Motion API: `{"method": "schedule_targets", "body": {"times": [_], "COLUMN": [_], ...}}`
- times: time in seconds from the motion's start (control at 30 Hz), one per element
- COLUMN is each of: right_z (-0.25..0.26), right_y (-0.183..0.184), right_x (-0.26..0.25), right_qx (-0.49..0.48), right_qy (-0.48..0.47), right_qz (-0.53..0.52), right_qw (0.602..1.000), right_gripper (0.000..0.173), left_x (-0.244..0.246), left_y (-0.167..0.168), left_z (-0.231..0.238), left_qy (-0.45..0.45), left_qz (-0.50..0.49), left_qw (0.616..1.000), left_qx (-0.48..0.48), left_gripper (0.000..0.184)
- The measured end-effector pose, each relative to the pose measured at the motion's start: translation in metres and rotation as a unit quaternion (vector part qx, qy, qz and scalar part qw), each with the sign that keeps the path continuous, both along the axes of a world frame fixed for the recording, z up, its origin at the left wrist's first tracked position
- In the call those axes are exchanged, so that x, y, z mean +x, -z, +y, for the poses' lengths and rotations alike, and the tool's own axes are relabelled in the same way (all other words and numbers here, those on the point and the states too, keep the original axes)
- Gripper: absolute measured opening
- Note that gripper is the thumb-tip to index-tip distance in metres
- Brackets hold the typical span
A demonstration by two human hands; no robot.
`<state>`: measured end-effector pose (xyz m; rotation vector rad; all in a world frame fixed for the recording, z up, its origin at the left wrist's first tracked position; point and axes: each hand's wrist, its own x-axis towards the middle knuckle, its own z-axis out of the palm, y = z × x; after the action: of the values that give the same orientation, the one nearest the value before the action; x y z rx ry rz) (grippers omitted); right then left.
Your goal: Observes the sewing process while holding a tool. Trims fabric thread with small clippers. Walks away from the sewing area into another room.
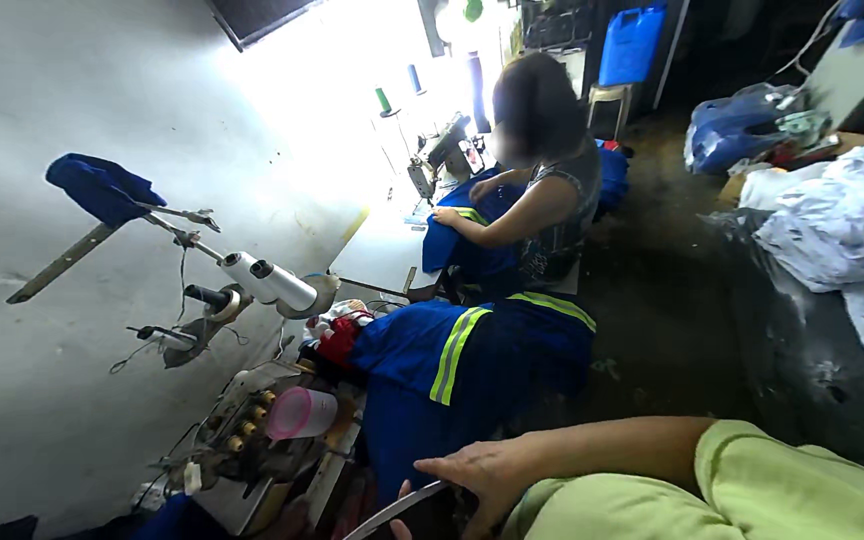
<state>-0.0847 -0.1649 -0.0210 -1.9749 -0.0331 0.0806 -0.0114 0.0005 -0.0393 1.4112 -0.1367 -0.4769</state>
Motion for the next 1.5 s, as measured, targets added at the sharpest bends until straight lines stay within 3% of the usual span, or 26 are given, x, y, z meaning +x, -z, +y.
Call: {"method": "schedule_targets", "body": {"times": [0.13, 0.27, 0.53, 0.67, 0.8, 0.9, 1.03, 1.3, 1.5], "right_z": [-0.010, -0.033, -0.066, -0.080, -0.095, -0.077, -0.031, 0.015, 0.019], "right_y": [0.004, 0.009, 0.036, 0.042, 0.035, 0.025, 0.018, 0.028, 0.023], "right_x": [-0.006, -0.022, -0.043, -0.045, -0.038, -0.025, 0.009, 0.041, 0.036], "right_qx": [-0.006, -0.013, 0.053, 0.139, 0.097, 0.070, 0.019, -0.007, 0.002], "right_qy": [0.057, 0.063, 0.048, 0.141, 0.185, 0.134, 0.122, 0.196, 0.257], "right_qz": [0.037, 0.061, 0.058, 0.013, 0.007, 0.021, 0.057, 0.057, 0.005], "right_qw": [0.998, 0.996, 0.996, 0.980, 0.978, 0.988, 0.991, 0.979, 0.966], "right_gripper": [0.106, 0.109, 0.099, 0.091, 0.083, 0.084, 0.107, 0.089, 0.080], "left_x": [-0.012, -0.017, -0.030, -0.022, -0.007, 0.010, 0.038, 0.076, 0.082], "left_y": [-0.013, -0.001, 0.005, 0.004, 0.004, -0.003, -0.010, 0.002, -0.005], "left_z": [-0.023, -0.039, -0.083, -0.085, -0.087, -0.081, -0.065, -0.041, -0.034], "left_qy": [-0.001, 0.028, 0.008, 0.030, 0.037, 0.044, 0.073, 0.148, 0.237], "left_qz": [0.021, 0.042, 0.077, 0.067, 0.082, 0.093, 0.095, 0.104, 0.024], "left_qw": [1.000, 0.998, 0.997, 0.997, 0.996, 0.995, 0.993, 0.983, 0.971], "left_qx": [0.009, -0.042, -0.022, -0.036, -0.015, -0.008, -0.015, -0.026, -0.011], "left_gripper": [0.043, 0.043, 0.043, 0.043, 0.042, 0.042, 0.043, 0.042, 0.047]}}
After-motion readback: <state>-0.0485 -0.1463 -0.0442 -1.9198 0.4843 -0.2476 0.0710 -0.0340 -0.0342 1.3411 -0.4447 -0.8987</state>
